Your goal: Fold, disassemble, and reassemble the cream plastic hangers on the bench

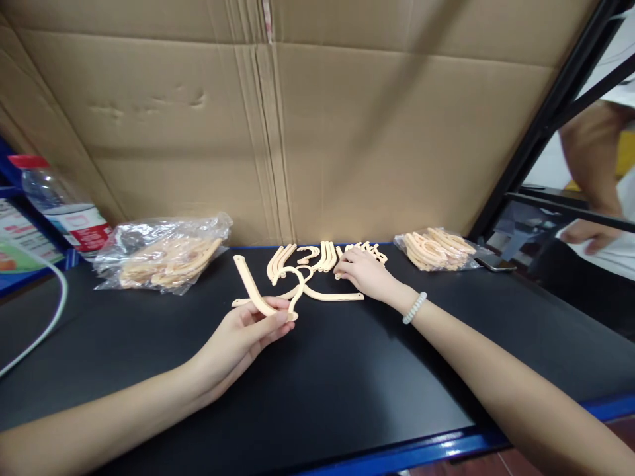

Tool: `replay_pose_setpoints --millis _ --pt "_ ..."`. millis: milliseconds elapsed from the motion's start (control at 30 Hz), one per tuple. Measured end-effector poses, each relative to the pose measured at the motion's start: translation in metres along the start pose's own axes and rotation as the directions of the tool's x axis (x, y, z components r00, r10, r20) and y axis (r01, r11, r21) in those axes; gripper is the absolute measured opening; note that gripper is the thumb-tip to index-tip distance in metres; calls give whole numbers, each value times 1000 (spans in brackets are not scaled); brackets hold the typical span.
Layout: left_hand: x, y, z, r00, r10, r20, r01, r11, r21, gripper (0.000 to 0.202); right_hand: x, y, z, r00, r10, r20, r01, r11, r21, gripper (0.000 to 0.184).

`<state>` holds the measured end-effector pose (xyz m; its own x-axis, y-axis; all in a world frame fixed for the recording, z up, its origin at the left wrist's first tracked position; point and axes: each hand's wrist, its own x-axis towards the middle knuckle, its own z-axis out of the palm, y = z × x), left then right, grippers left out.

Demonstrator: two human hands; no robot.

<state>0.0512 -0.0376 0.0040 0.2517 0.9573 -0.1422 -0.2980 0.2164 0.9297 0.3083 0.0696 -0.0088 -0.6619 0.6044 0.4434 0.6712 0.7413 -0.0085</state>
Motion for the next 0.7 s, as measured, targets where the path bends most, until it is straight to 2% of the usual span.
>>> replay_pose_setpoints --millis 100,233,300,400,467,567,700 --pt "0 0 0 1000 -5 -4 5 1000 -19 24 0 0 0 999 13 -45 -12 1000 18 20" --pt "0 -1 -1 1000 -14 -1 13 999 -30 26 0 -3 -9 979 129 -157 -103 981 162 23" --pt "-1 0 -2 1000 -19 -5 19 999 -36 27 -3 -4 -15 983 139 -122 -114 974 194 24" --pt "-1 0 -1 1000 -23 -7 23 999 -45 28 -8 -2 -18 998 58 17 -59 988 145 26" --pt "-1 1 -1 1000 -22 -4 22 999 -43 28 -11 -1 -16 997 23 70 -31 991 126 24" --pt "-1 2 -1 1000 -21 -1 21 999 -29 28 -10 -2 -13 997 7 73 -16 993 121 17" --pt "1 3 -3 1000 -20 8 21 999 -25 26 -5 -7 -12 1000 16 15 -19 984 176 18"
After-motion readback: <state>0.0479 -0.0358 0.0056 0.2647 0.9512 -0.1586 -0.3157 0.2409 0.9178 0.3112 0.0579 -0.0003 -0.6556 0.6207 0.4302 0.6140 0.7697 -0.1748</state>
